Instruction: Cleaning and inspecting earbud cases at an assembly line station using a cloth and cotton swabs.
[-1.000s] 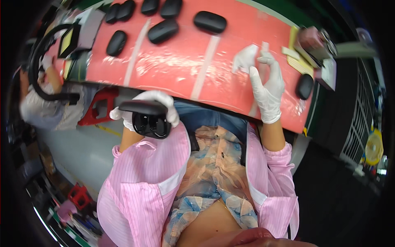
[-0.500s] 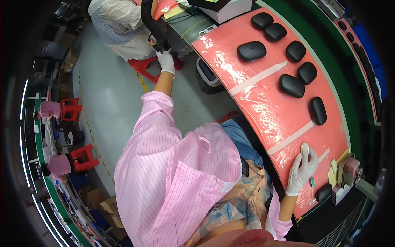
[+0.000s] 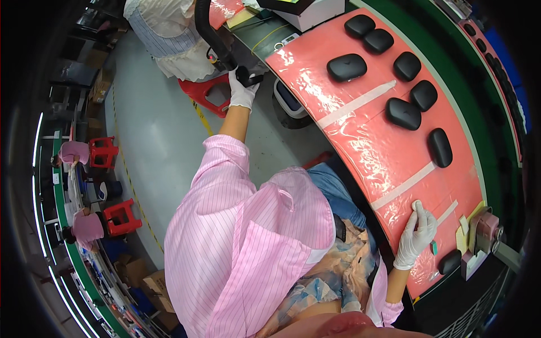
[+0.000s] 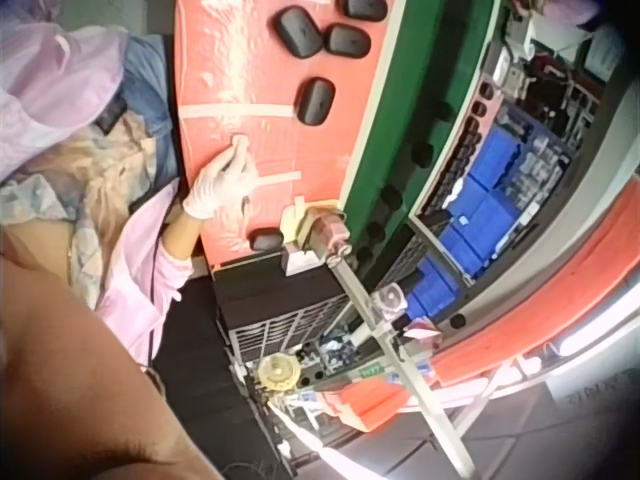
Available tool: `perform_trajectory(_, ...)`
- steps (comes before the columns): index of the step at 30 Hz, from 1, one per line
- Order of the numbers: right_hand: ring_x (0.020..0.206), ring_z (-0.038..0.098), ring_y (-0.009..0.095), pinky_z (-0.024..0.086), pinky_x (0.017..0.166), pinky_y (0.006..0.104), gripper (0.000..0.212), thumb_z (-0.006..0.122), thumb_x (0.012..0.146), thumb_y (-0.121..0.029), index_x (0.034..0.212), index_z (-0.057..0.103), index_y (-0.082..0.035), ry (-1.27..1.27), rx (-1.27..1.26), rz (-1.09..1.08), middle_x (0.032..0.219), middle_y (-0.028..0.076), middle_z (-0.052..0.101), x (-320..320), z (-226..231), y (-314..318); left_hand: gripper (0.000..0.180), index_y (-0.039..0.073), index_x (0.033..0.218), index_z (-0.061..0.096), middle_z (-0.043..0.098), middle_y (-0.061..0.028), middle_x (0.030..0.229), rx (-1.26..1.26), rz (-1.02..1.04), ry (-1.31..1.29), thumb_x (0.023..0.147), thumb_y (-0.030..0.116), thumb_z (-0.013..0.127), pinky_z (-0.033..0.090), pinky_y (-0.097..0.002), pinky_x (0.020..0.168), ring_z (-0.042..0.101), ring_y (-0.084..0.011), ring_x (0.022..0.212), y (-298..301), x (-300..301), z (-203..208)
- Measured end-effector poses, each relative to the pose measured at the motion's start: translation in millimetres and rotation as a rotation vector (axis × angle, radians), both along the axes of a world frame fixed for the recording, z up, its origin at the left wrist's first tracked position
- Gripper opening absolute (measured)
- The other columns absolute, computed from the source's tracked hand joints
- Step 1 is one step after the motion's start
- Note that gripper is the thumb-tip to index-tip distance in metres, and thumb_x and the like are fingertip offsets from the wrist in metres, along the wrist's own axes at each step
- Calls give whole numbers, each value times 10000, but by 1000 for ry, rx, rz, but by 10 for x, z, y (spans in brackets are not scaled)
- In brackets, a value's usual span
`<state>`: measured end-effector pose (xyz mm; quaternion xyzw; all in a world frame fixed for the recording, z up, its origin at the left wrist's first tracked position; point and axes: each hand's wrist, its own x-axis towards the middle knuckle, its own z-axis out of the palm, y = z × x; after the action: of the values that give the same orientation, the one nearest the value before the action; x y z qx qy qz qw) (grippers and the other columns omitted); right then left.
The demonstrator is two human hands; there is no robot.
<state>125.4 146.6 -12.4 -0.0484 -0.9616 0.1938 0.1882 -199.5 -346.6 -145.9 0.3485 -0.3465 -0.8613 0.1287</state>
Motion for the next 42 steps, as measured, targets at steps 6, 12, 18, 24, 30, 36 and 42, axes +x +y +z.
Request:
perform_trajectory(6,944,572,169,450,885,297,201,595,893,8,1083,659,13,-2,-592,-223,1047,81,650,169,257,-198,860,-24,1254,520,603,-233,1139,430,-670,335,807,711,525,490,-514,939,589,-377,1062,1001,1293,920)
perform_trajectory(12,860,595,195,462,804,299,241,642,808,76,1022,697,-19,146,-416,238,925,82,644,-317,795,-441,955,-83,1309,483,627,-227,1167,-121,-1203,645,823,739,477,537,-380,913,647,-277,1049,2170,1775,1938)
perform_trajectory(18,766,584,219,460,690,320,394,669,660,84,1024,708,-62,137,-78,509,835,68,602,-325,1069,-373,873,-52,1309,493,626,-224,1157,14,-1422,757,835,681,517,553,-364,884,653,-268,1020,2831,1815,2104)
perform_trajectory(24,730,590,207,471,638,317,339,683,688,57,985,728,-102,293,-299,185,796,39,618,-91,935,-83,797,-36,1304,498,618,-237,1170,115,-1497,785,876,636,476,540,-375,910,641,-289,1058,3111,1858,2054)
perform_trajectory(30,763,594,178,470,667,282,348,682,722,90,1042,695,-46,268,-150,362,829,49,620,-116,920,-106,742,-36,1294,520,643,-214,1134,63,-1540,660,917,600,452,542,-362,898,660,-269,1014,3148,1943,2113)
perform_trajectory(36,723,599,197,453,628,325,386,694,654,59,1000,723,-109,234,148,337,810,22,615,-218,956,-29,712,-27,1239,580,666,-163,1117,40,-1462,390,924,598,451,546,-308,861,671,-202,964,3183,2011,2217)
perform_trajectory(42,790,615,138,494,688,255,241,655,792,103,997,702,-15,338,-250,99,916,69,686,-33,975,375,820,-75,1293,505,630,-222,1170,141,-1537,631,915,647,418,532,-360,913,649,-277,1044,3206,1961,2050)
